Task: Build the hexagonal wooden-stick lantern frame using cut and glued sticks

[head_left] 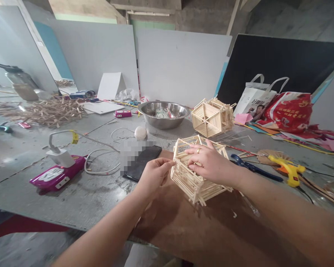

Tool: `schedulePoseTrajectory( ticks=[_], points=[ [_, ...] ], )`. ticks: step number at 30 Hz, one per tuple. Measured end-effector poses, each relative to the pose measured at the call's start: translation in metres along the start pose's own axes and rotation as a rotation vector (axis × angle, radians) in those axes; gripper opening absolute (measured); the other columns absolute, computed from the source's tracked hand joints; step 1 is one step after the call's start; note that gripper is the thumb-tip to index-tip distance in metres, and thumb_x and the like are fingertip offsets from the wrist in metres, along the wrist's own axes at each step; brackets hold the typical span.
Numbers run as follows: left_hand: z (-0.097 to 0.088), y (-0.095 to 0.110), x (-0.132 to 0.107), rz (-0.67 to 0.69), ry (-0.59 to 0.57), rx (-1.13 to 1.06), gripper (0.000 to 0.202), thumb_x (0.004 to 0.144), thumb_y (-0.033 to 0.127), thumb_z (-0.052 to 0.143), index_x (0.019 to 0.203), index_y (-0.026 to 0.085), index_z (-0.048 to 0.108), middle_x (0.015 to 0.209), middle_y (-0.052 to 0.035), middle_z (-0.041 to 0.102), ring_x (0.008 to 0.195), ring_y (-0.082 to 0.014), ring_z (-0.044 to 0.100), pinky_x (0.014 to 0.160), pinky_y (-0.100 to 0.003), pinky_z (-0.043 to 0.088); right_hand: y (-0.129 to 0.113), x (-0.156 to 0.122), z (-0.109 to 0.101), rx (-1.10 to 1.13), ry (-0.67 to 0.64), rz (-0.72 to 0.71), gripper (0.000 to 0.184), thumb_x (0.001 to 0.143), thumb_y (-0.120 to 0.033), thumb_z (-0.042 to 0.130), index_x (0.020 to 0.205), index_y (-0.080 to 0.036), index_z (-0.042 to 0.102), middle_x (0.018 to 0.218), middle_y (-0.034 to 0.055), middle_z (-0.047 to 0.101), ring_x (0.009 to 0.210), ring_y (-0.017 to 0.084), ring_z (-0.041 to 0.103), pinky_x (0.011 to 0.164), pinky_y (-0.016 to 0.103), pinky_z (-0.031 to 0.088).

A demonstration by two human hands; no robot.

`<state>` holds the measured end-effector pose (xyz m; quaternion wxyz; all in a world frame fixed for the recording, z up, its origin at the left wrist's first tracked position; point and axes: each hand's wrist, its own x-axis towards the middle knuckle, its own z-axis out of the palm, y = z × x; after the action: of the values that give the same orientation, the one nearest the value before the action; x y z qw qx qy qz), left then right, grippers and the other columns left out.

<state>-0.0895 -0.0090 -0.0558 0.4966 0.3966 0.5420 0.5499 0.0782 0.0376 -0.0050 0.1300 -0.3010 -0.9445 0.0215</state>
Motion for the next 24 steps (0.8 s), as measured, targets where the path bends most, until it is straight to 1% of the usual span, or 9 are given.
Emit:
schedulePoseTrajectory(
  ticks=[3,5,7,12,16,20,24],
  points=[
    [-0.001,0.005,0.000,-0.133,-0.070,-0.150,0.017,0.058,0.025,0.063,0.060,0.013,0.051,0.035,0.0110,0.026,0.031,-0.0013,0.018,0.034,-0.018,0.012,0.000,0.000,0.000,-0.005,-0.006,0.001,0.022,0.079,-0.022,0.043,0.071,-0.020,0.064,0.112,0.0053,0.057,0.113,0.025,0.040,0.093,0.061,0.009],
    [-0.002,0.009,0.001,-0.197,-0.104,-0.187,0.016,0.056,0.023,0.064,0.059,0.013,0.051,0.034,0.0117,0.023,0.030,-0.0006,0.017,0.034,-0.017,0.010,0.000,0.000,0.000,-0.009,-0.003,-0.002,0.022,0.079,-0.022,0.043,0.071,-0.020,0.064,0.112,0.0056,0.057,0.113,0.025,0.041,0.093,0.061,0.009],
    [-0.003,0.012,0.001,-0.231,-0.123,-0.193,0.016,0.055,0.021,0.064,0.058,0.013,0.051,0.035,0.0119,0.022,0.031,-0.0001,0.016,0.034,-0.017,0.010,0.000,0.000,0.000,-0.012,0.002,-0.005,0.022,0.079,-0.022,0.043,0.070,-0.020,0.063,0.112,0.0057,0.057,0.113,0.025,0.041,0.093,0.061,0.010],
    [-0.005,0.015,0.005,-0.285,-0.165,-0.173,0.016,0.056,0.021,0.062,0.056,0.013,0.048,0.035,0.0117,0.023,0.030,-0.0004,0.019,0.032,-0.016,0.011,-0.001,-0.001,0.000,-0.018,-0.003,-0.009,0.023,0.080,-0.022,0.042,0.071,-0.020,0.063,0.112,0.0050,0.057,0.113,0.025,0.041,0.093,0.061,0.011],
    [-0.007,0.018,0.010,-0.335,-0.196,-0.130,0.012,0.057,0.019,0.059,0.057,0.014,0.048,0.034,0.0117,0.022,0.029,-0.0007,0.017,0.031,-0.016,0.010,-0.001,0.000,0.000,-0.023,-0.006,-0.008,0.023,0.080,-0.022,0.042,0.070,-0.019,0.063,0.112,0.0051,0.057,0.112,0.025,0.041,0.093,0.061,0.011],
    [-0.008,0.020,0.014,-0.342,-0.192,-0.054,0.014,0.057,0.018,0.057,0.054,0.015,0.044,0.033,0.0112,0.022,0.029,-0.0011,0.017,0.031,-0.016,0.010,-0.001,0.001,0.000,-0.032,-0.003,-0.023,0.024,0.080,-0.021,0.042,0.069,-0.018,0.063,0.112,0.0060,0.057,0.112,0.025,0.042,0.093,0.061,0.011],
    [-0.010,0.019,0.018,-0.361,-0.249,0.069,0.018,0.057,0.017,0.056,0.051,0.017,0.039,0.033,0.0102,0.026,0.028,-0.0019,0.018,0.030,-0.017,0.010,-0.001,0.001,0.001,-0.038,0.000,-0.029,0.024,0.079,-0.020,0.042,0.067,-0.018,0.063,0.110,0.0061,0.058,0.111,0.025,0.043,0.093,0.060,0.013]
  ],
)
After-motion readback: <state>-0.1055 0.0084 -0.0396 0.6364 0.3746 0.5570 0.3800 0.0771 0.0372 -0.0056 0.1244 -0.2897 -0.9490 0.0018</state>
